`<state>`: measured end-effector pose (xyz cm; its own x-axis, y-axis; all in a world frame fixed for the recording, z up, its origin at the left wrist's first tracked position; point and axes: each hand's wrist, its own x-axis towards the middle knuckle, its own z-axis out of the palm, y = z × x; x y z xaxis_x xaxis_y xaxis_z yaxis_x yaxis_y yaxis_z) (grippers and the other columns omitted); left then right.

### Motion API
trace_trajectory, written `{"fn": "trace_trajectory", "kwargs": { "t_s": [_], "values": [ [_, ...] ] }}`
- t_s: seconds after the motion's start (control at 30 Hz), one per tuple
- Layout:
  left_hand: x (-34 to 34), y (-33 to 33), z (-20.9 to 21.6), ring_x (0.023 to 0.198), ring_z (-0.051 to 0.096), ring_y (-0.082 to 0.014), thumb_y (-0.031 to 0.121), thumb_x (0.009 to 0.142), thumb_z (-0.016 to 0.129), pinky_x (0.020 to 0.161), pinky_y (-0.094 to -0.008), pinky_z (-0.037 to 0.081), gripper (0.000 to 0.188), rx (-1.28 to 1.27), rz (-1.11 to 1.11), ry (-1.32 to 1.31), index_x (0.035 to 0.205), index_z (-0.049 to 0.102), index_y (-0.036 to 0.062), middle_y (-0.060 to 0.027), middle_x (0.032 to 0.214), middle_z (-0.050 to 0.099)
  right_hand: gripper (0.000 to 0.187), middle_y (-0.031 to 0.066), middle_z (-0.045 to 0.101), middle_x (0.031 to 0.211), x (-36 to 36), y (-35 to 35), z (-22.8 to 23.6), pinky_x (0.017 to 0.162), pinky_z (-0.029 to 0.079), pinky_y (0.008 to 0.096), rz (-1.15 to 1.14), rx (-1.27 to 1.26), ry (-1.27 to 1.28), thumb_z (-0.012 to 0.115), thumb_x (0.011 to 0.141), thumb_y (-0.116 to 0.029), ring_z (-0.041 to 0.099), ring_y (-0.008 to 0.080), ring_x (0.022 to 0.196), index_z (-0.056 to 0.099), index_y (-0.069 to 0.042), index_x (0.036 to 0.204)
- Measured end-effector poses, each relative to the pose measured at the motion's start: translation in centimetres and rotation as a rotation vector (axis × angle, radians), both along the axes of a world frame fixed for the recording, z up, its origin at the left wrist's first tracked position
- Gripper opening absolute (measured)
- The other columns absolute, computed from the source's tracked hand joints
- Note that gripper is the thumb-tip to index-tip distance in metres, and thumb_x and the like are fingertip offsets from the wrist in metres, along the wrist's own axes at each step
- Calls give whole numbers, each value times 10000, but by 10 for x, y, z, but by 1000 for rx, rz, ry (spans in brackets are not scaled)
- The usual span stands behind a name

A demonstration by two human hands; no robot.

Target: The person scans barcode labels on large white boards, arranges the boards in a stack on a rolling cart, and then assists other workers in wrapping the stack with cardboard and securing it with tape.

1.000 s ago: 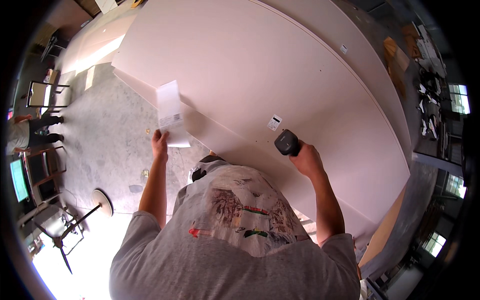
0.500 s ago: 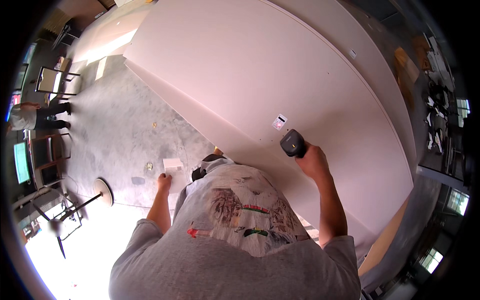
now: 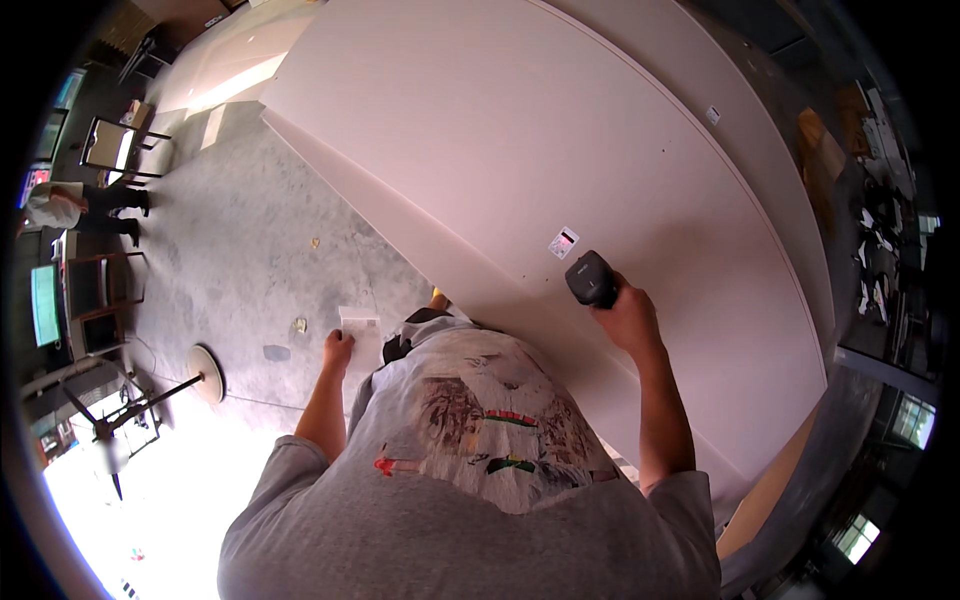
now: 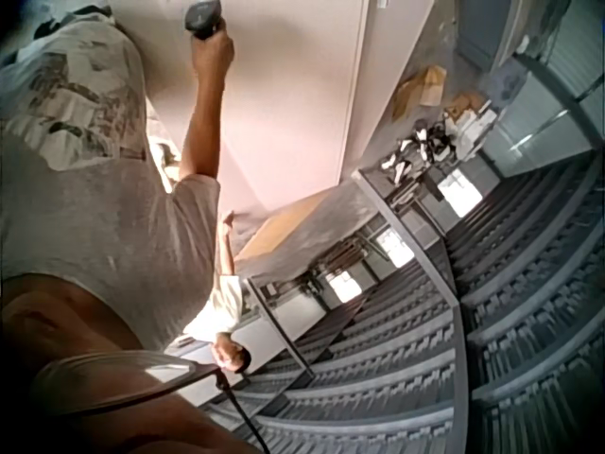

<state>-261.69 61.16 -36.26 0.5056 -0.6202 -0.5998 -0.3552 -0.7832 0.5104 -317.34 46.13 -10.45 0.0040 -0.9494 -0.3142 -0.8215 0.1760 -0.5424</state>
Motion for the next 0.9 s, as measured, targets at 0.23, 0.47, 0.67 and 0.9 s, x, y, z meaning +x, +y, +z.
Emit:
{"fn": "trace_trajectory", "kwargs": {
  "t_s": [0.23, 0.47, 0.67, 0.9],
  "values": [
    [4, 15, 8, 788, 633, -219, 156, 779, 592, 710, -362, 499, 273, -46, 6, 13, 956, 641, -45, -147, 850, 675, 519, 244, 674, 965, -29, 3, -98, 758, 522, 480, 30, -244, -139, 696, 771, -73, 639, 443, 903, 552, -72, 1270],
    [37, 124, 19, 892, 639, -323, 224, 833, 562, 760, -448, 510, 273, 10, -195, -325, 997, 626, 16, -184, 940, 669, 719, 78, 636, 1114, -11, -7, -114, 826, 521, 320, 73, -214, -863, 751, 793, -43, 616, 177, 947, 391, -23, 1415],
    [-18, 207, 41, 1071, 609, -400, 332, 830, 599, 910, -459, 491, 395, 165, 87, -138, 1092, 660, 43, -223, 1097, 664, 638, 90, 629, 1116, -62, 28, -95, 635, 521, 284, 25, -31, -687, 663, 802, 77, 605, 159, 794, 437, -25, 1390],
    [-40, 250, 11, 1069, 627, -383, 324, 781, 607, 914, -446, 503, 451, 237, 189, -94, 1129, 672, 45, -207, 1137, 666, 757, 82, 624, 1072, -50, -6, -103, 580, 480, 266, 47, -203, -570, 765, 771, -29, 578, 141, 762, 392, -46, 1430]
  ]
}}
